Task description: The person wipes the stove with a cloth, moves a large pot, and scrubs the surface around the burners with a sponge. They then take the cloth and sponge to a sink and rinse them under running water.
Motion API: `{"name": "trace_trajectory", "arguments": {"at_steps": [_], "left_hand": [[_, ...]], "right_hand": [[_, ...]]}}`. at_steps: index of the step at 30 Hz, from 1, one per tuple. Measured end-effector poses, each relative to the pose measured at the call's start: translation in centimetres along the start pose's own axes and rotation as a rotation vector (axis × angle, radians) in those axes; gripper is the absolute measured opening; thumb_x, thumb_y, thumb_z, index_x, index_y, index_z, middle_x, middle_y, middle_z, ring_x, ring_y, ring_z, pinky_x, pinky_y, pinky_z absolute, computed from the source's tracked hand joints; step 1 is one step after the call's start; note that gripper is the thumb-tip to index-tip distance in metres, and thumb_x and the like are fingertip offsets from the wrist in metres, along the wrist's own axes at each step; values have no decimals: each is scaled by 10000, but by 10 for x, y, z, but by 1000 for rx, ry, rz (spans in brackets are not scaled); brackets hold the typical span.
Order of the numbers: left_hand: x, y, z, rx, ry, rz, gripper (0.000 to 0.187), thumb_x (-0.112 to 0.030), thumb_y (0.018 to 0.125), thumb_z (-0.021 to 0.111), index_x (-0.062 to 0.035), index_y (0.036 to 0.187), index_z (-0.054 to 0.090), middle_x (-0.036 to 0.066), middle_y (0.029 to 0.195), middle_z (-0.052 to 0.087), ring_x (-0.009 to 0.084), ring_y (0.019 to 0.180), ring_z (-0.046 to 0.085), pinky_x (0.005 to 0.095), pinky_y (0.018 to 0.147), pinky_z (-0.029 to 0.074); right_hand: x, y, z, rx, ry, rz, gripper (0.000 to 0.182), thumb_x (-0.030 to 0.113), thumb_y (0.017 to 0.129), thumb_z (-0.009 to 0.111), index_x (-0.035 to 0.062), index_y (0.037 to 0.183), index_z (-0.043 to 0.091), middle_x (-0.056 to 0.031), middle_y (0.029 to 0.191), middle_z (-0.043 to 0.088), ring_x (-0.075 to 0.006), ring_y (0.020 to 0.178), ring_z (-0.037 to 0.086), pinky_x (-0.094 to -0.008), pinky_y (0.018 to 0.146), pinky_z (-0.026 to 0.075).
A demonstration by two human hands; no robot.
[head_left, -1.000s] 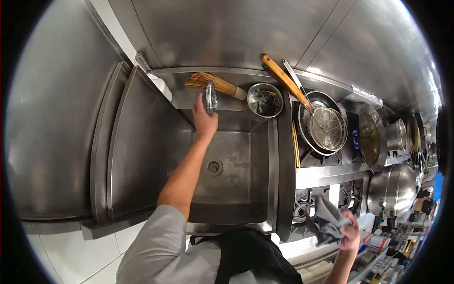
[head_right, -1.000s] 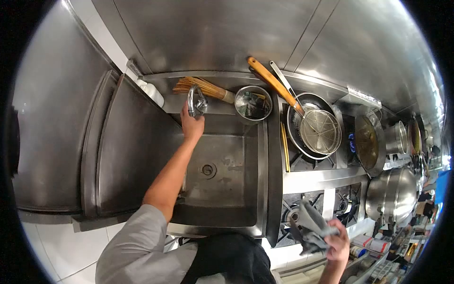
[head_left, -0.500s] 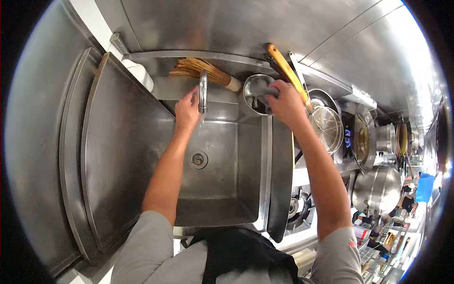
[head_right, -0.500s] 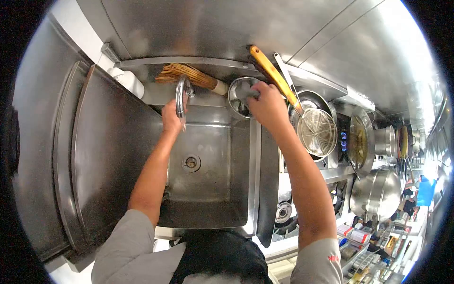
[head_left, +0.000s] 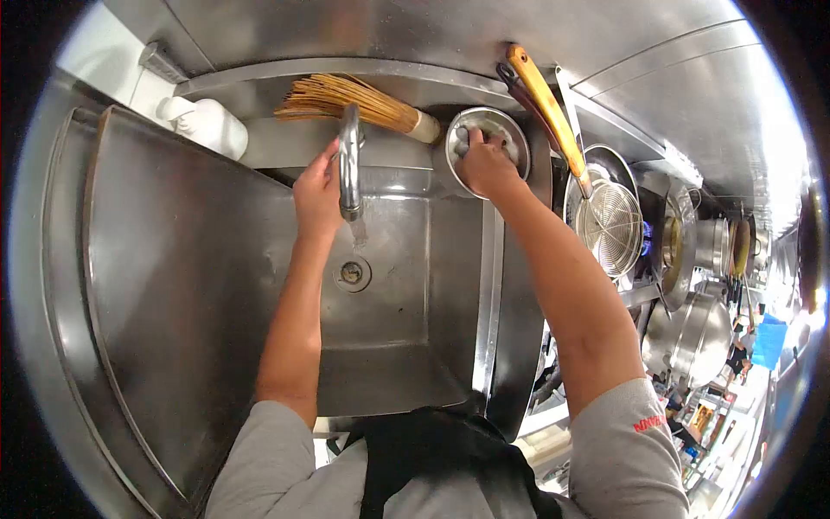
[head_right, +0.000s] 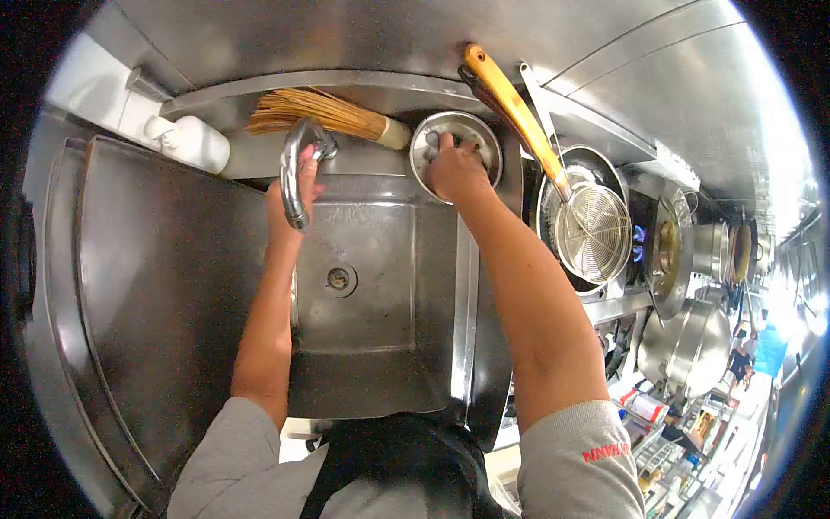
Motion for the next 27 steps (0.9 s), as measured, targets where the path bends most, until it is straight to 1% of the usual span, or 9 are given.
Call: {"name": "trace_trajectory", "arguments": {"at_steps": [3, 4, 8, 11, 12, 16, 20, 24, 27], "left_hand": [[-6, -18, 0, -63, -112, -85, 434, -18, 990, 533, -84, 1419, 540, 35, 1155, 695, 61, 809, 622, 234, 707, 500], [-7, -28, 1, -34, -125, -52, 506, -6, 986, 514, -98, 1480, 451, 65, 1232, 647, 77, 881, 626, 217, 723, 489], [27, -78, 17, -98, -366, -373, 508, -91, 985, 554, -85, 1477, 424, 85, 1222, 631, 123, 934, 633, 247, 745, 493], [54, -106, 46, 70, -450, -545, 616, -438, 986, 602, -55, 1446, 455, 115, 1363, 585, 216, 1036, 657, 360, 872, 491], [52, -108, 52, 104, -483, -570, 592, -432, 987, 599, -62, 1432, 471, 110, 1347, 593, 216, 1038, 655, 369, 883, 486], [48, -105, 56, 239, -476, -563, 508, -396, 994, 582, -81, 1388, 521, 89, 1295, 618, 220, 1070, 639, 389, 917, 470], [16, -112, 60, 294, -459, -574, 470, -376, 988, 584, -96, 1364, 549, 87, 1293, 619, 219, 1127, 595, 389, 938, 457], [-13, -114, 74, 355, -746, -551, 501, -439, 958, 626, -86, 1310, 575, 93, 1246, 630, 217, 1085, 601, 399, 935, 465], [-30, -115, 63, 169, -962, -577, 522, -492, 938, 644, -67, 1237, 595, 85, 1169, 634, 208, 1019, 623, 401, 892, 489]], "right_hand": [[3, 12, 10, -8, -55, -37, 571, 188, 916, 496, 49, 1446, 336, -374, 1300, 523, -470, 1220, 562, -491, 1018, 480], [3, 15, 15, 1, -162, -18, 474, 170, 923, 495, 25, 1374, 493, -315, 1269, 586, -408, 1197, 598, -466, 998, 497], [13, 19, 29, 91, -459, -215, 310, 173, 937, 506, 38, 1064, 754, -232, 1343, 588, -349, 1201, 612, -433, 1004, 499], [14, 16, 31, 239, -499, -239, 310, 163, 922, 520, 23, 1089, 742, -243, 1355, 577, -356, 1221, 599, -441, 1028, 482], [19, 19, 33, 246, -503, -329, 353, 150, 902, 542, 20, 1198, 686, -273, 1347, 568, -382, 1237, 583, -446, 1044, 470], [-9, 14, -24, -133, 46, -105, 443, 173, 927, 533, 38, 1349, 535, -307, 1291, 578, -431, 1183, 591, -459, 1025, 474], [12, -51, -106, -399, 139, -291, 379, 224, 947, 541, 12, 1256, 594, -300, 1220, 606, -423, 1128, 613, -468, 972, 492], [46, -145, -133, -235, 565, -357, 282, 119, 902, 573, 54, 1163, 659, -280, 1175, 624, -426, 1087, 625, -452, 914, 521], [46, -139, -60, 26, 1116, -326, 496, 241, 832, 678, -37, 1238, 608, -170, 1212, 612, -269, 1083, 575, -371, 943, 443]]}}
Point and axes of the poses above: each hand's wrist, its own y-axis towards the middle knuckle, its own z-axis out of the palm, x = y × z, the point moved 9 cm from there along y, towards the middle knuckle
